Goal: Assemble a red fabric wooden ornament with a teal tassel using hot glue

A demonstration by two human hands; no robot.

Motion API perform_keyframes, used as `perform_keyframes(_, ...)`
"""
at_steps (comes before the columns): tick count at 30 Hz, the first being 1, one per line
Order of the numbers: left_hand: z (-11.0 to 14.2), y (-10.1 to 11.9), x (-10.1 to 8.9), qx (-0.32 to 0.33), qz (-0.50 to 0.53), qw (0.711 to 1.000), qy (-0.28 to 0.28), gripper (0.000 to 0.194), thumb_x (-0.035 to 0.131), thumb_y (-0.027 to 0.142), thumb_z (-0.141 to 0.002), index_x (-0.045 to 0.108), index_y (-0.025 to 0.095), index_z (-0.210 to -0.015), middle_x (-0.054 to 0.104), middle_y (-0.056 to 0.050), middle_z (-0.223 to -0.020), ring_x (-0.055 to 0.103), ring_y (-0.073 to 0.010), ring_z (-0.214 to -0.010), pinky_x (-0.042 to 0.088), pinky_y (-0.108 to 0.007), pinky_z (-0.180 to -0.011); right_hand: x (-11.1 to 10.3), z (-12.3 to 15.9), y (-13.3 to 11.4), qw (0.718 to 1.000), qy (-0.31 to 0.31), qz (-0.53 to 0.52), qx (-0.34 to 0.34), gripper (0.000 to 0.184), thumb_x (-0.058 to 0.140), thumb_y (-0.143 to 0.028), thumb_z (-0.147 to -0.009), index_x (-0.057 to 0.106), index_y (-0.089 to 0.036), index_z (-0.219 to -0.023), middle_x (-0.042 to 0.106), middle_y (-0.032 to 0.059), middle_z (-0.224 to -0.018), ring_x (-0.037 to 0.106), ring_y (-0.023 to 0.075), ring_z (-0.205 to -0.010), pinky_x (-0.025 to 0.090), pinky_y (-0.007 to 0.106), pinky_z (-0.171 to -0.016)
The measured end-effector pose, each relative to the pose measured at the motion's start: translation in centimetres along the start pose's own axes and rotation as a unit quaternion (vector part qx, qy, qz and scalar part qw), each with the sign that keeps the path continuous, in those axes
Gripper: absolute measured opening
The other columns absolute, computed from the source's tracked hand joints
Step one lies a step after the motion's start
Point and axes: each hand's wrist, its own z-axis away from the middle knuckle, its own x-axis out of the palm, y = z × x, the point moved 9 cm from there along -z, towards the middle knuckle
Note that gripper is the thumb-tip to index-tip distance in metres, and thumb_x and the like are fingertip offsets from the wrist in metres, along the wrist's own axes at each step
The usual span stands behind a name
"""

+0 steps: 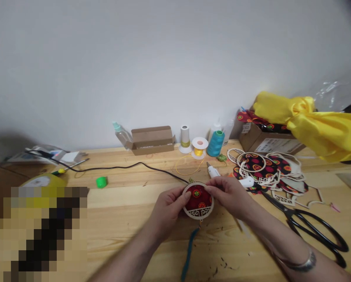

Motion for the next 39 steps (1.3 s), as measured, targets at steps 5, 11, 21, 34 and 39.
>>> perform_keyframes(5,0.15,0.00,-0.25,-0.001,-0.004,1.000,0.012,0.038,0.067,0.037,-0.076,0.069,0.013,-0.105,0.073,-0.008,-0.084,0.065,-0.0195,-0.071,0.051,-0.030,-0.067,0.00,0.27,-0.11,1.000,0.000,-0.017,-0.012,0.017,0.055,-0.027,-0.074,0.067,-0.015,-0.075,0.068,0.0035,-0.070,0.060,0.0153,-0.063,0.047,0.024,-0.058)
perform_keyframes(11,0.29,0.34,-0.11,0.011,-0.014,1.000,0.012,0.035,0.067,0.035,-0.076,0.070,0.012,-0.102,0.073,-0.007,-0.084,0.065,-0.0188,-0.073,0.051,-0.029,-0.069,0.03,0.19,-0.03,1.000,0.002,-0.014,-0.017,0.017,0.055,-0.028,-0.075,0.066,-0.015,-0.074,0.069,0.0051,-0.072,0.059,0.0155,-0.064,0.047,0.025,-0.058)
perform_keyframes(21,0.43,0.31,0.10,0.006,-0.052,0.999,-0.014,0.038,0.067,0.034,-0.077,0.063,0.012,-0.107,0.072,-0.008,-0.090,0.065,-0.0180,-0.076,0.052,-0.025,-0.064,-0.09,0.02,0.08,1.000,-0.002,-0.014,-0.015,0.017,0.054,-0.026,-0.076,0.066,-0.014,-0.076,0.069,0.0053,-0.070,0.059,0.0154,-0.063,0.046,0.025,-0.057)
perform_keyframes(34,0.54,0.27,0.00,0.015,-0.070,0.997,0.015,0.037,0.065,0.034,-0.077,0.063,0.015,-0.108,0.072,-0.006,-0.090,0.065,-0.0173,-0.072,0.054,-0.025,-0.057,0.23,-0.11,0.37,1.000,-0.012,-0.021,-0.016,0.020,0.055,-0.030,-0.076,0.067,-0.013,-0.073,0.051,-0.0039,-0.045,0.036,0.0075,-0.038,0.029,0.021,-0.040)
perform_keyframes(39,0.46,0.25,-0.21,0.017,-0.053,0.998,0.022,0.034,0.065,0.030,-0.077,0.064,0.016,-0.108,0.072,-0.005,-0.090,0.066,-0.0169,-0.075,0.054,-0.025,-0.061,0.31,-0.14,0.41,0.999,-0.012,-0.041,-0.012,0.021,0.056,-0.031,-0.075,0.066,-0.013,-0.072,0.050,-0.0039,-0.045,0.034,0.0068,-0.038,0.025,0.021,-0.037)
